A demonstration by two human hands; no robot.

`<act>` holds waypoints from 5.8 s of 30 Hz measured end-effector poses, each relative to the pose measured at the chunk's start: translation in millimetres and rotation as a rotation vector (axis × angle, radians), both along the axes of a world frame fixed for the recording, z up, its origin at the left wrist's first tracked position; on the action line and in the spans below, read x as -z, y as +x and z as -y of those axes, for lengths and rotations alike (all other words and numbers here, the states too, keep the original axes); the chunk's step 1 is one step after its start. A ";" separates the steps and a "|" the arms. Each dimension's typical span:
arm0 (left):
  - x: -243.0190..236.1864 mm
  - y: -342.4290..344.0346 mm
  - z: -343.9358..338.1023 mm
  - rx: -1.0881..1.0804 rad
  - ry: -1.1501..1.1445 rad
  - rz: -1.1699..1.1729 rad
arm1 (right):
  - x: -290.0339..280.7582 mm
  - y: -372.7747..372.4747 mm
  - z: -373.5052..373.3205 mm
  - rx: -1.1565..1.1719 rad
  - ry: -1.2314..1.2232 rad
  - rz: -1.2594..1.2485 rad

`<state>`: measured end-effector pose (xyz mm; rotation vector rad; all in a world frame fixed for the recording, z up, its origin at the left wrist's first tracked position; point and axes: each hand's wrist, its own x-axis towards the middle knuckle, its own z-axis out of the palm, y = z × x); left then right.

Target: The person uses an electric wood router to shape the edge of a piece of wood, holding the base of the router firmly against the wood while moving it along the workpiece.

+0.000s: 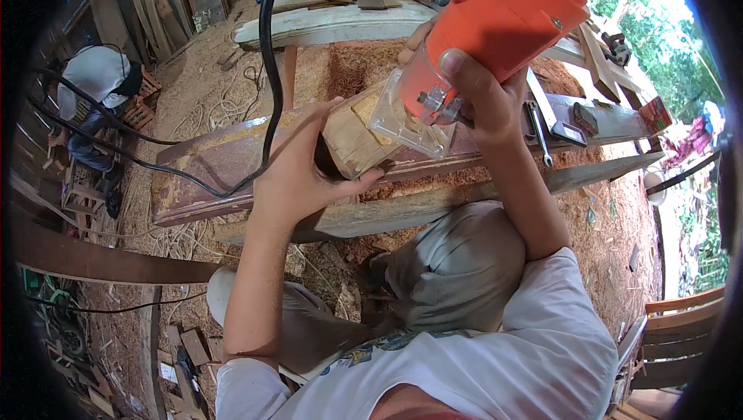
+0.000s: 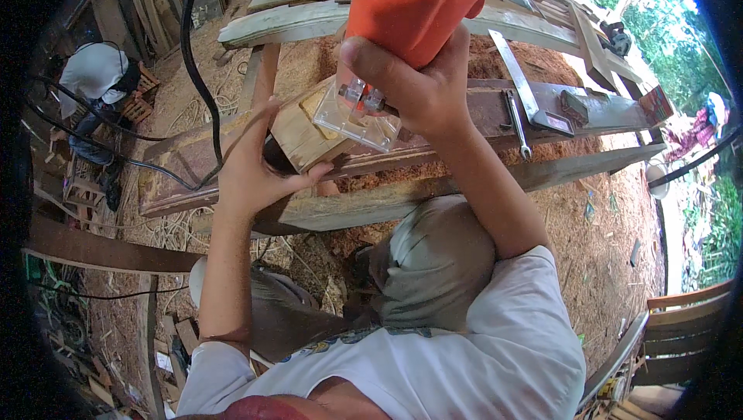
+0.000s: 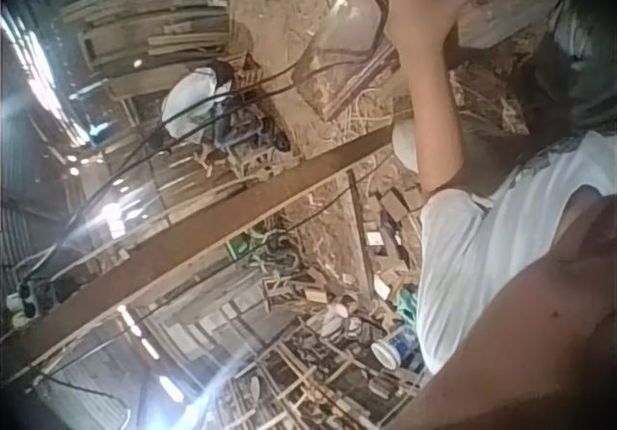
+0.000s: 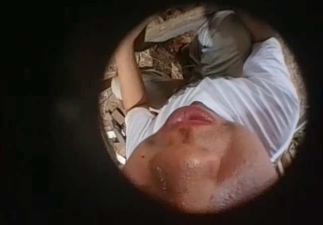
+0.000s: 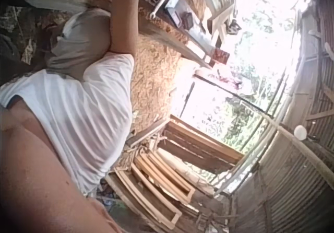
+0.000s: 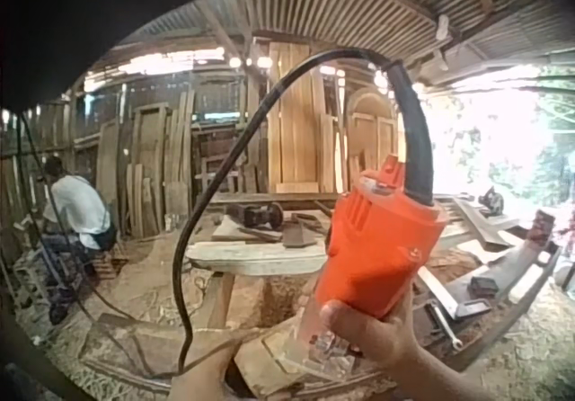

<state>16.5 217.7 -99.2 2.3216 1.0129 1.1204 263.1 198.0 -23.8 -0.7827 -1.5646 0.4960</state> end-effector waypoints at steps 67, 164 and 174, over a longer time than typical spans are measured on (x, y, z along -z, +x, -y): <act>-2.9 2.8 1.3 -0.011 0.136 0.010 | 0.7 -5.9 -9.8 -0.045 0.149 -0.183; 10.3 0.6 -1.0 -0.072 0.039 -0.033 | -5.7 -1.9 -5.2 -0.010 0.208 -0.199; 5.4 -1.1 -1.2 -0.066 -0.034 -0.046 | -8.2 -2.9 -5.8 0.040 0.170 -0.155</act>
